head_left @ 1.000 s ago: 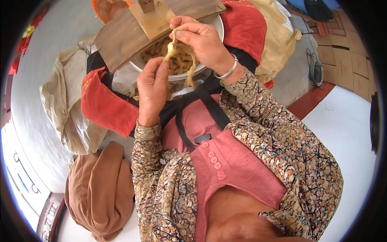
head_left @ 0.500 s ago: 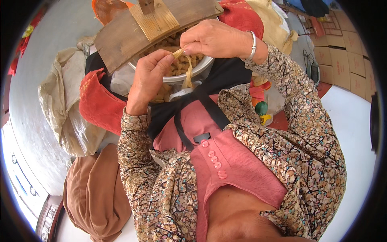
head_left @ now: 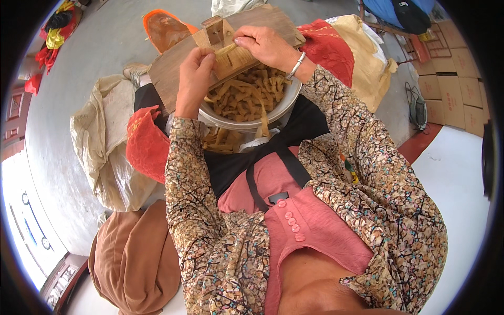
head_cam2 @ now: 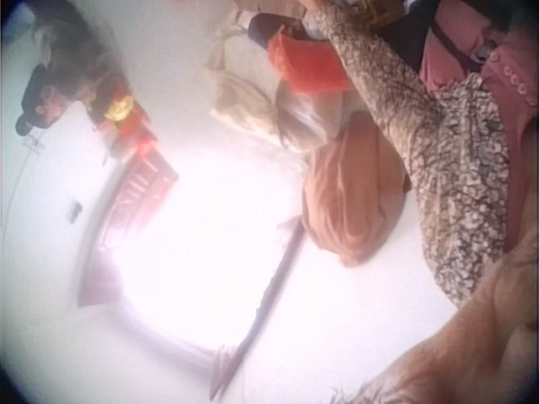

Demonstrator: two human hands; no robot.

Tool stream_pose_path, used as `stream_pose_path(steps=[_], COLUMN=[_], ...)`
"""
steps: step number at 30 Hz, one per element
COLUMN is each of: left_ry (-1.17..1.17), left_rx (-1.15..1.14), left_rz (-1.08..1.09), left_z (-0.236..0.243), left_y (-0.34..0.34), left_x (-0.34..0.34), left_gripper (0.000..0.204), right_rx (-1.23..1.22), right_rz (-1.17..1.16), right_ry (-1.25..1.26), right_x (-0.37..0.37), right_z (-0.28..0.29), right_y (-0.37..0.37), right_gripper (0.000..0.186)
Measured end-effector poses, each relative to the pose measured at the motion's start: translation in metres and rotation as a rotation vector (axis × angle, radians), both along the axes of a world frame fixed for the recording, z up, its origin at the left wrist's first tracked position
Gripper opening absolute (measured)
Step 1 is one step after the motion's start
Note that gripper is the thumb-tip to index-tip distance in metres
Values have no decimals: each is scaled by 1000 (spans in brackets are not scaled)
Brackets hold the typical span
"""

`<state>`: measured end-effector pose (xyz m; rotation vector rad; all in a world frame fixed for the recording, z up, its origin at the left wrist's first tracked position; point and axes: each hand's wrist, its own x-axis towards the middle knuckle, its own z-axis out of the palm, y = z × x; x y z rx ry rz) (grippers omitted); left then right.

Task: The person peels long, yellow strips of fruit by hand, separating the outer layer from the inner flesh. The peeled strips are placed into a metal bowl positioned on the lap.

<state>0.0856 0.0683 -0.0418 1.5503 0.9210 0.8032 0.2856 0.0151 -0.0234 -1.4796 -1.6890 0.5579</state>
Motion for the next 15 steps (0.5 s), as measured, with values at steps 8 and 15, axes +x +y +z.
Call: stream_pose_path(steps=[8,15], left_ry=[550,-218], left_rx=[429,-323], left_rz=[191,-118], left_z=[-12,12], left_y=[0,-61], left_x=[-12,12], left_gripper=[19,26], right_rx=[199,455], right_rz=[27,-26], right_ry=[-341,-440], right_x=[9,-41], right_z=[-14,18], right_y=[-11,-36], right_gripper=[13,12])
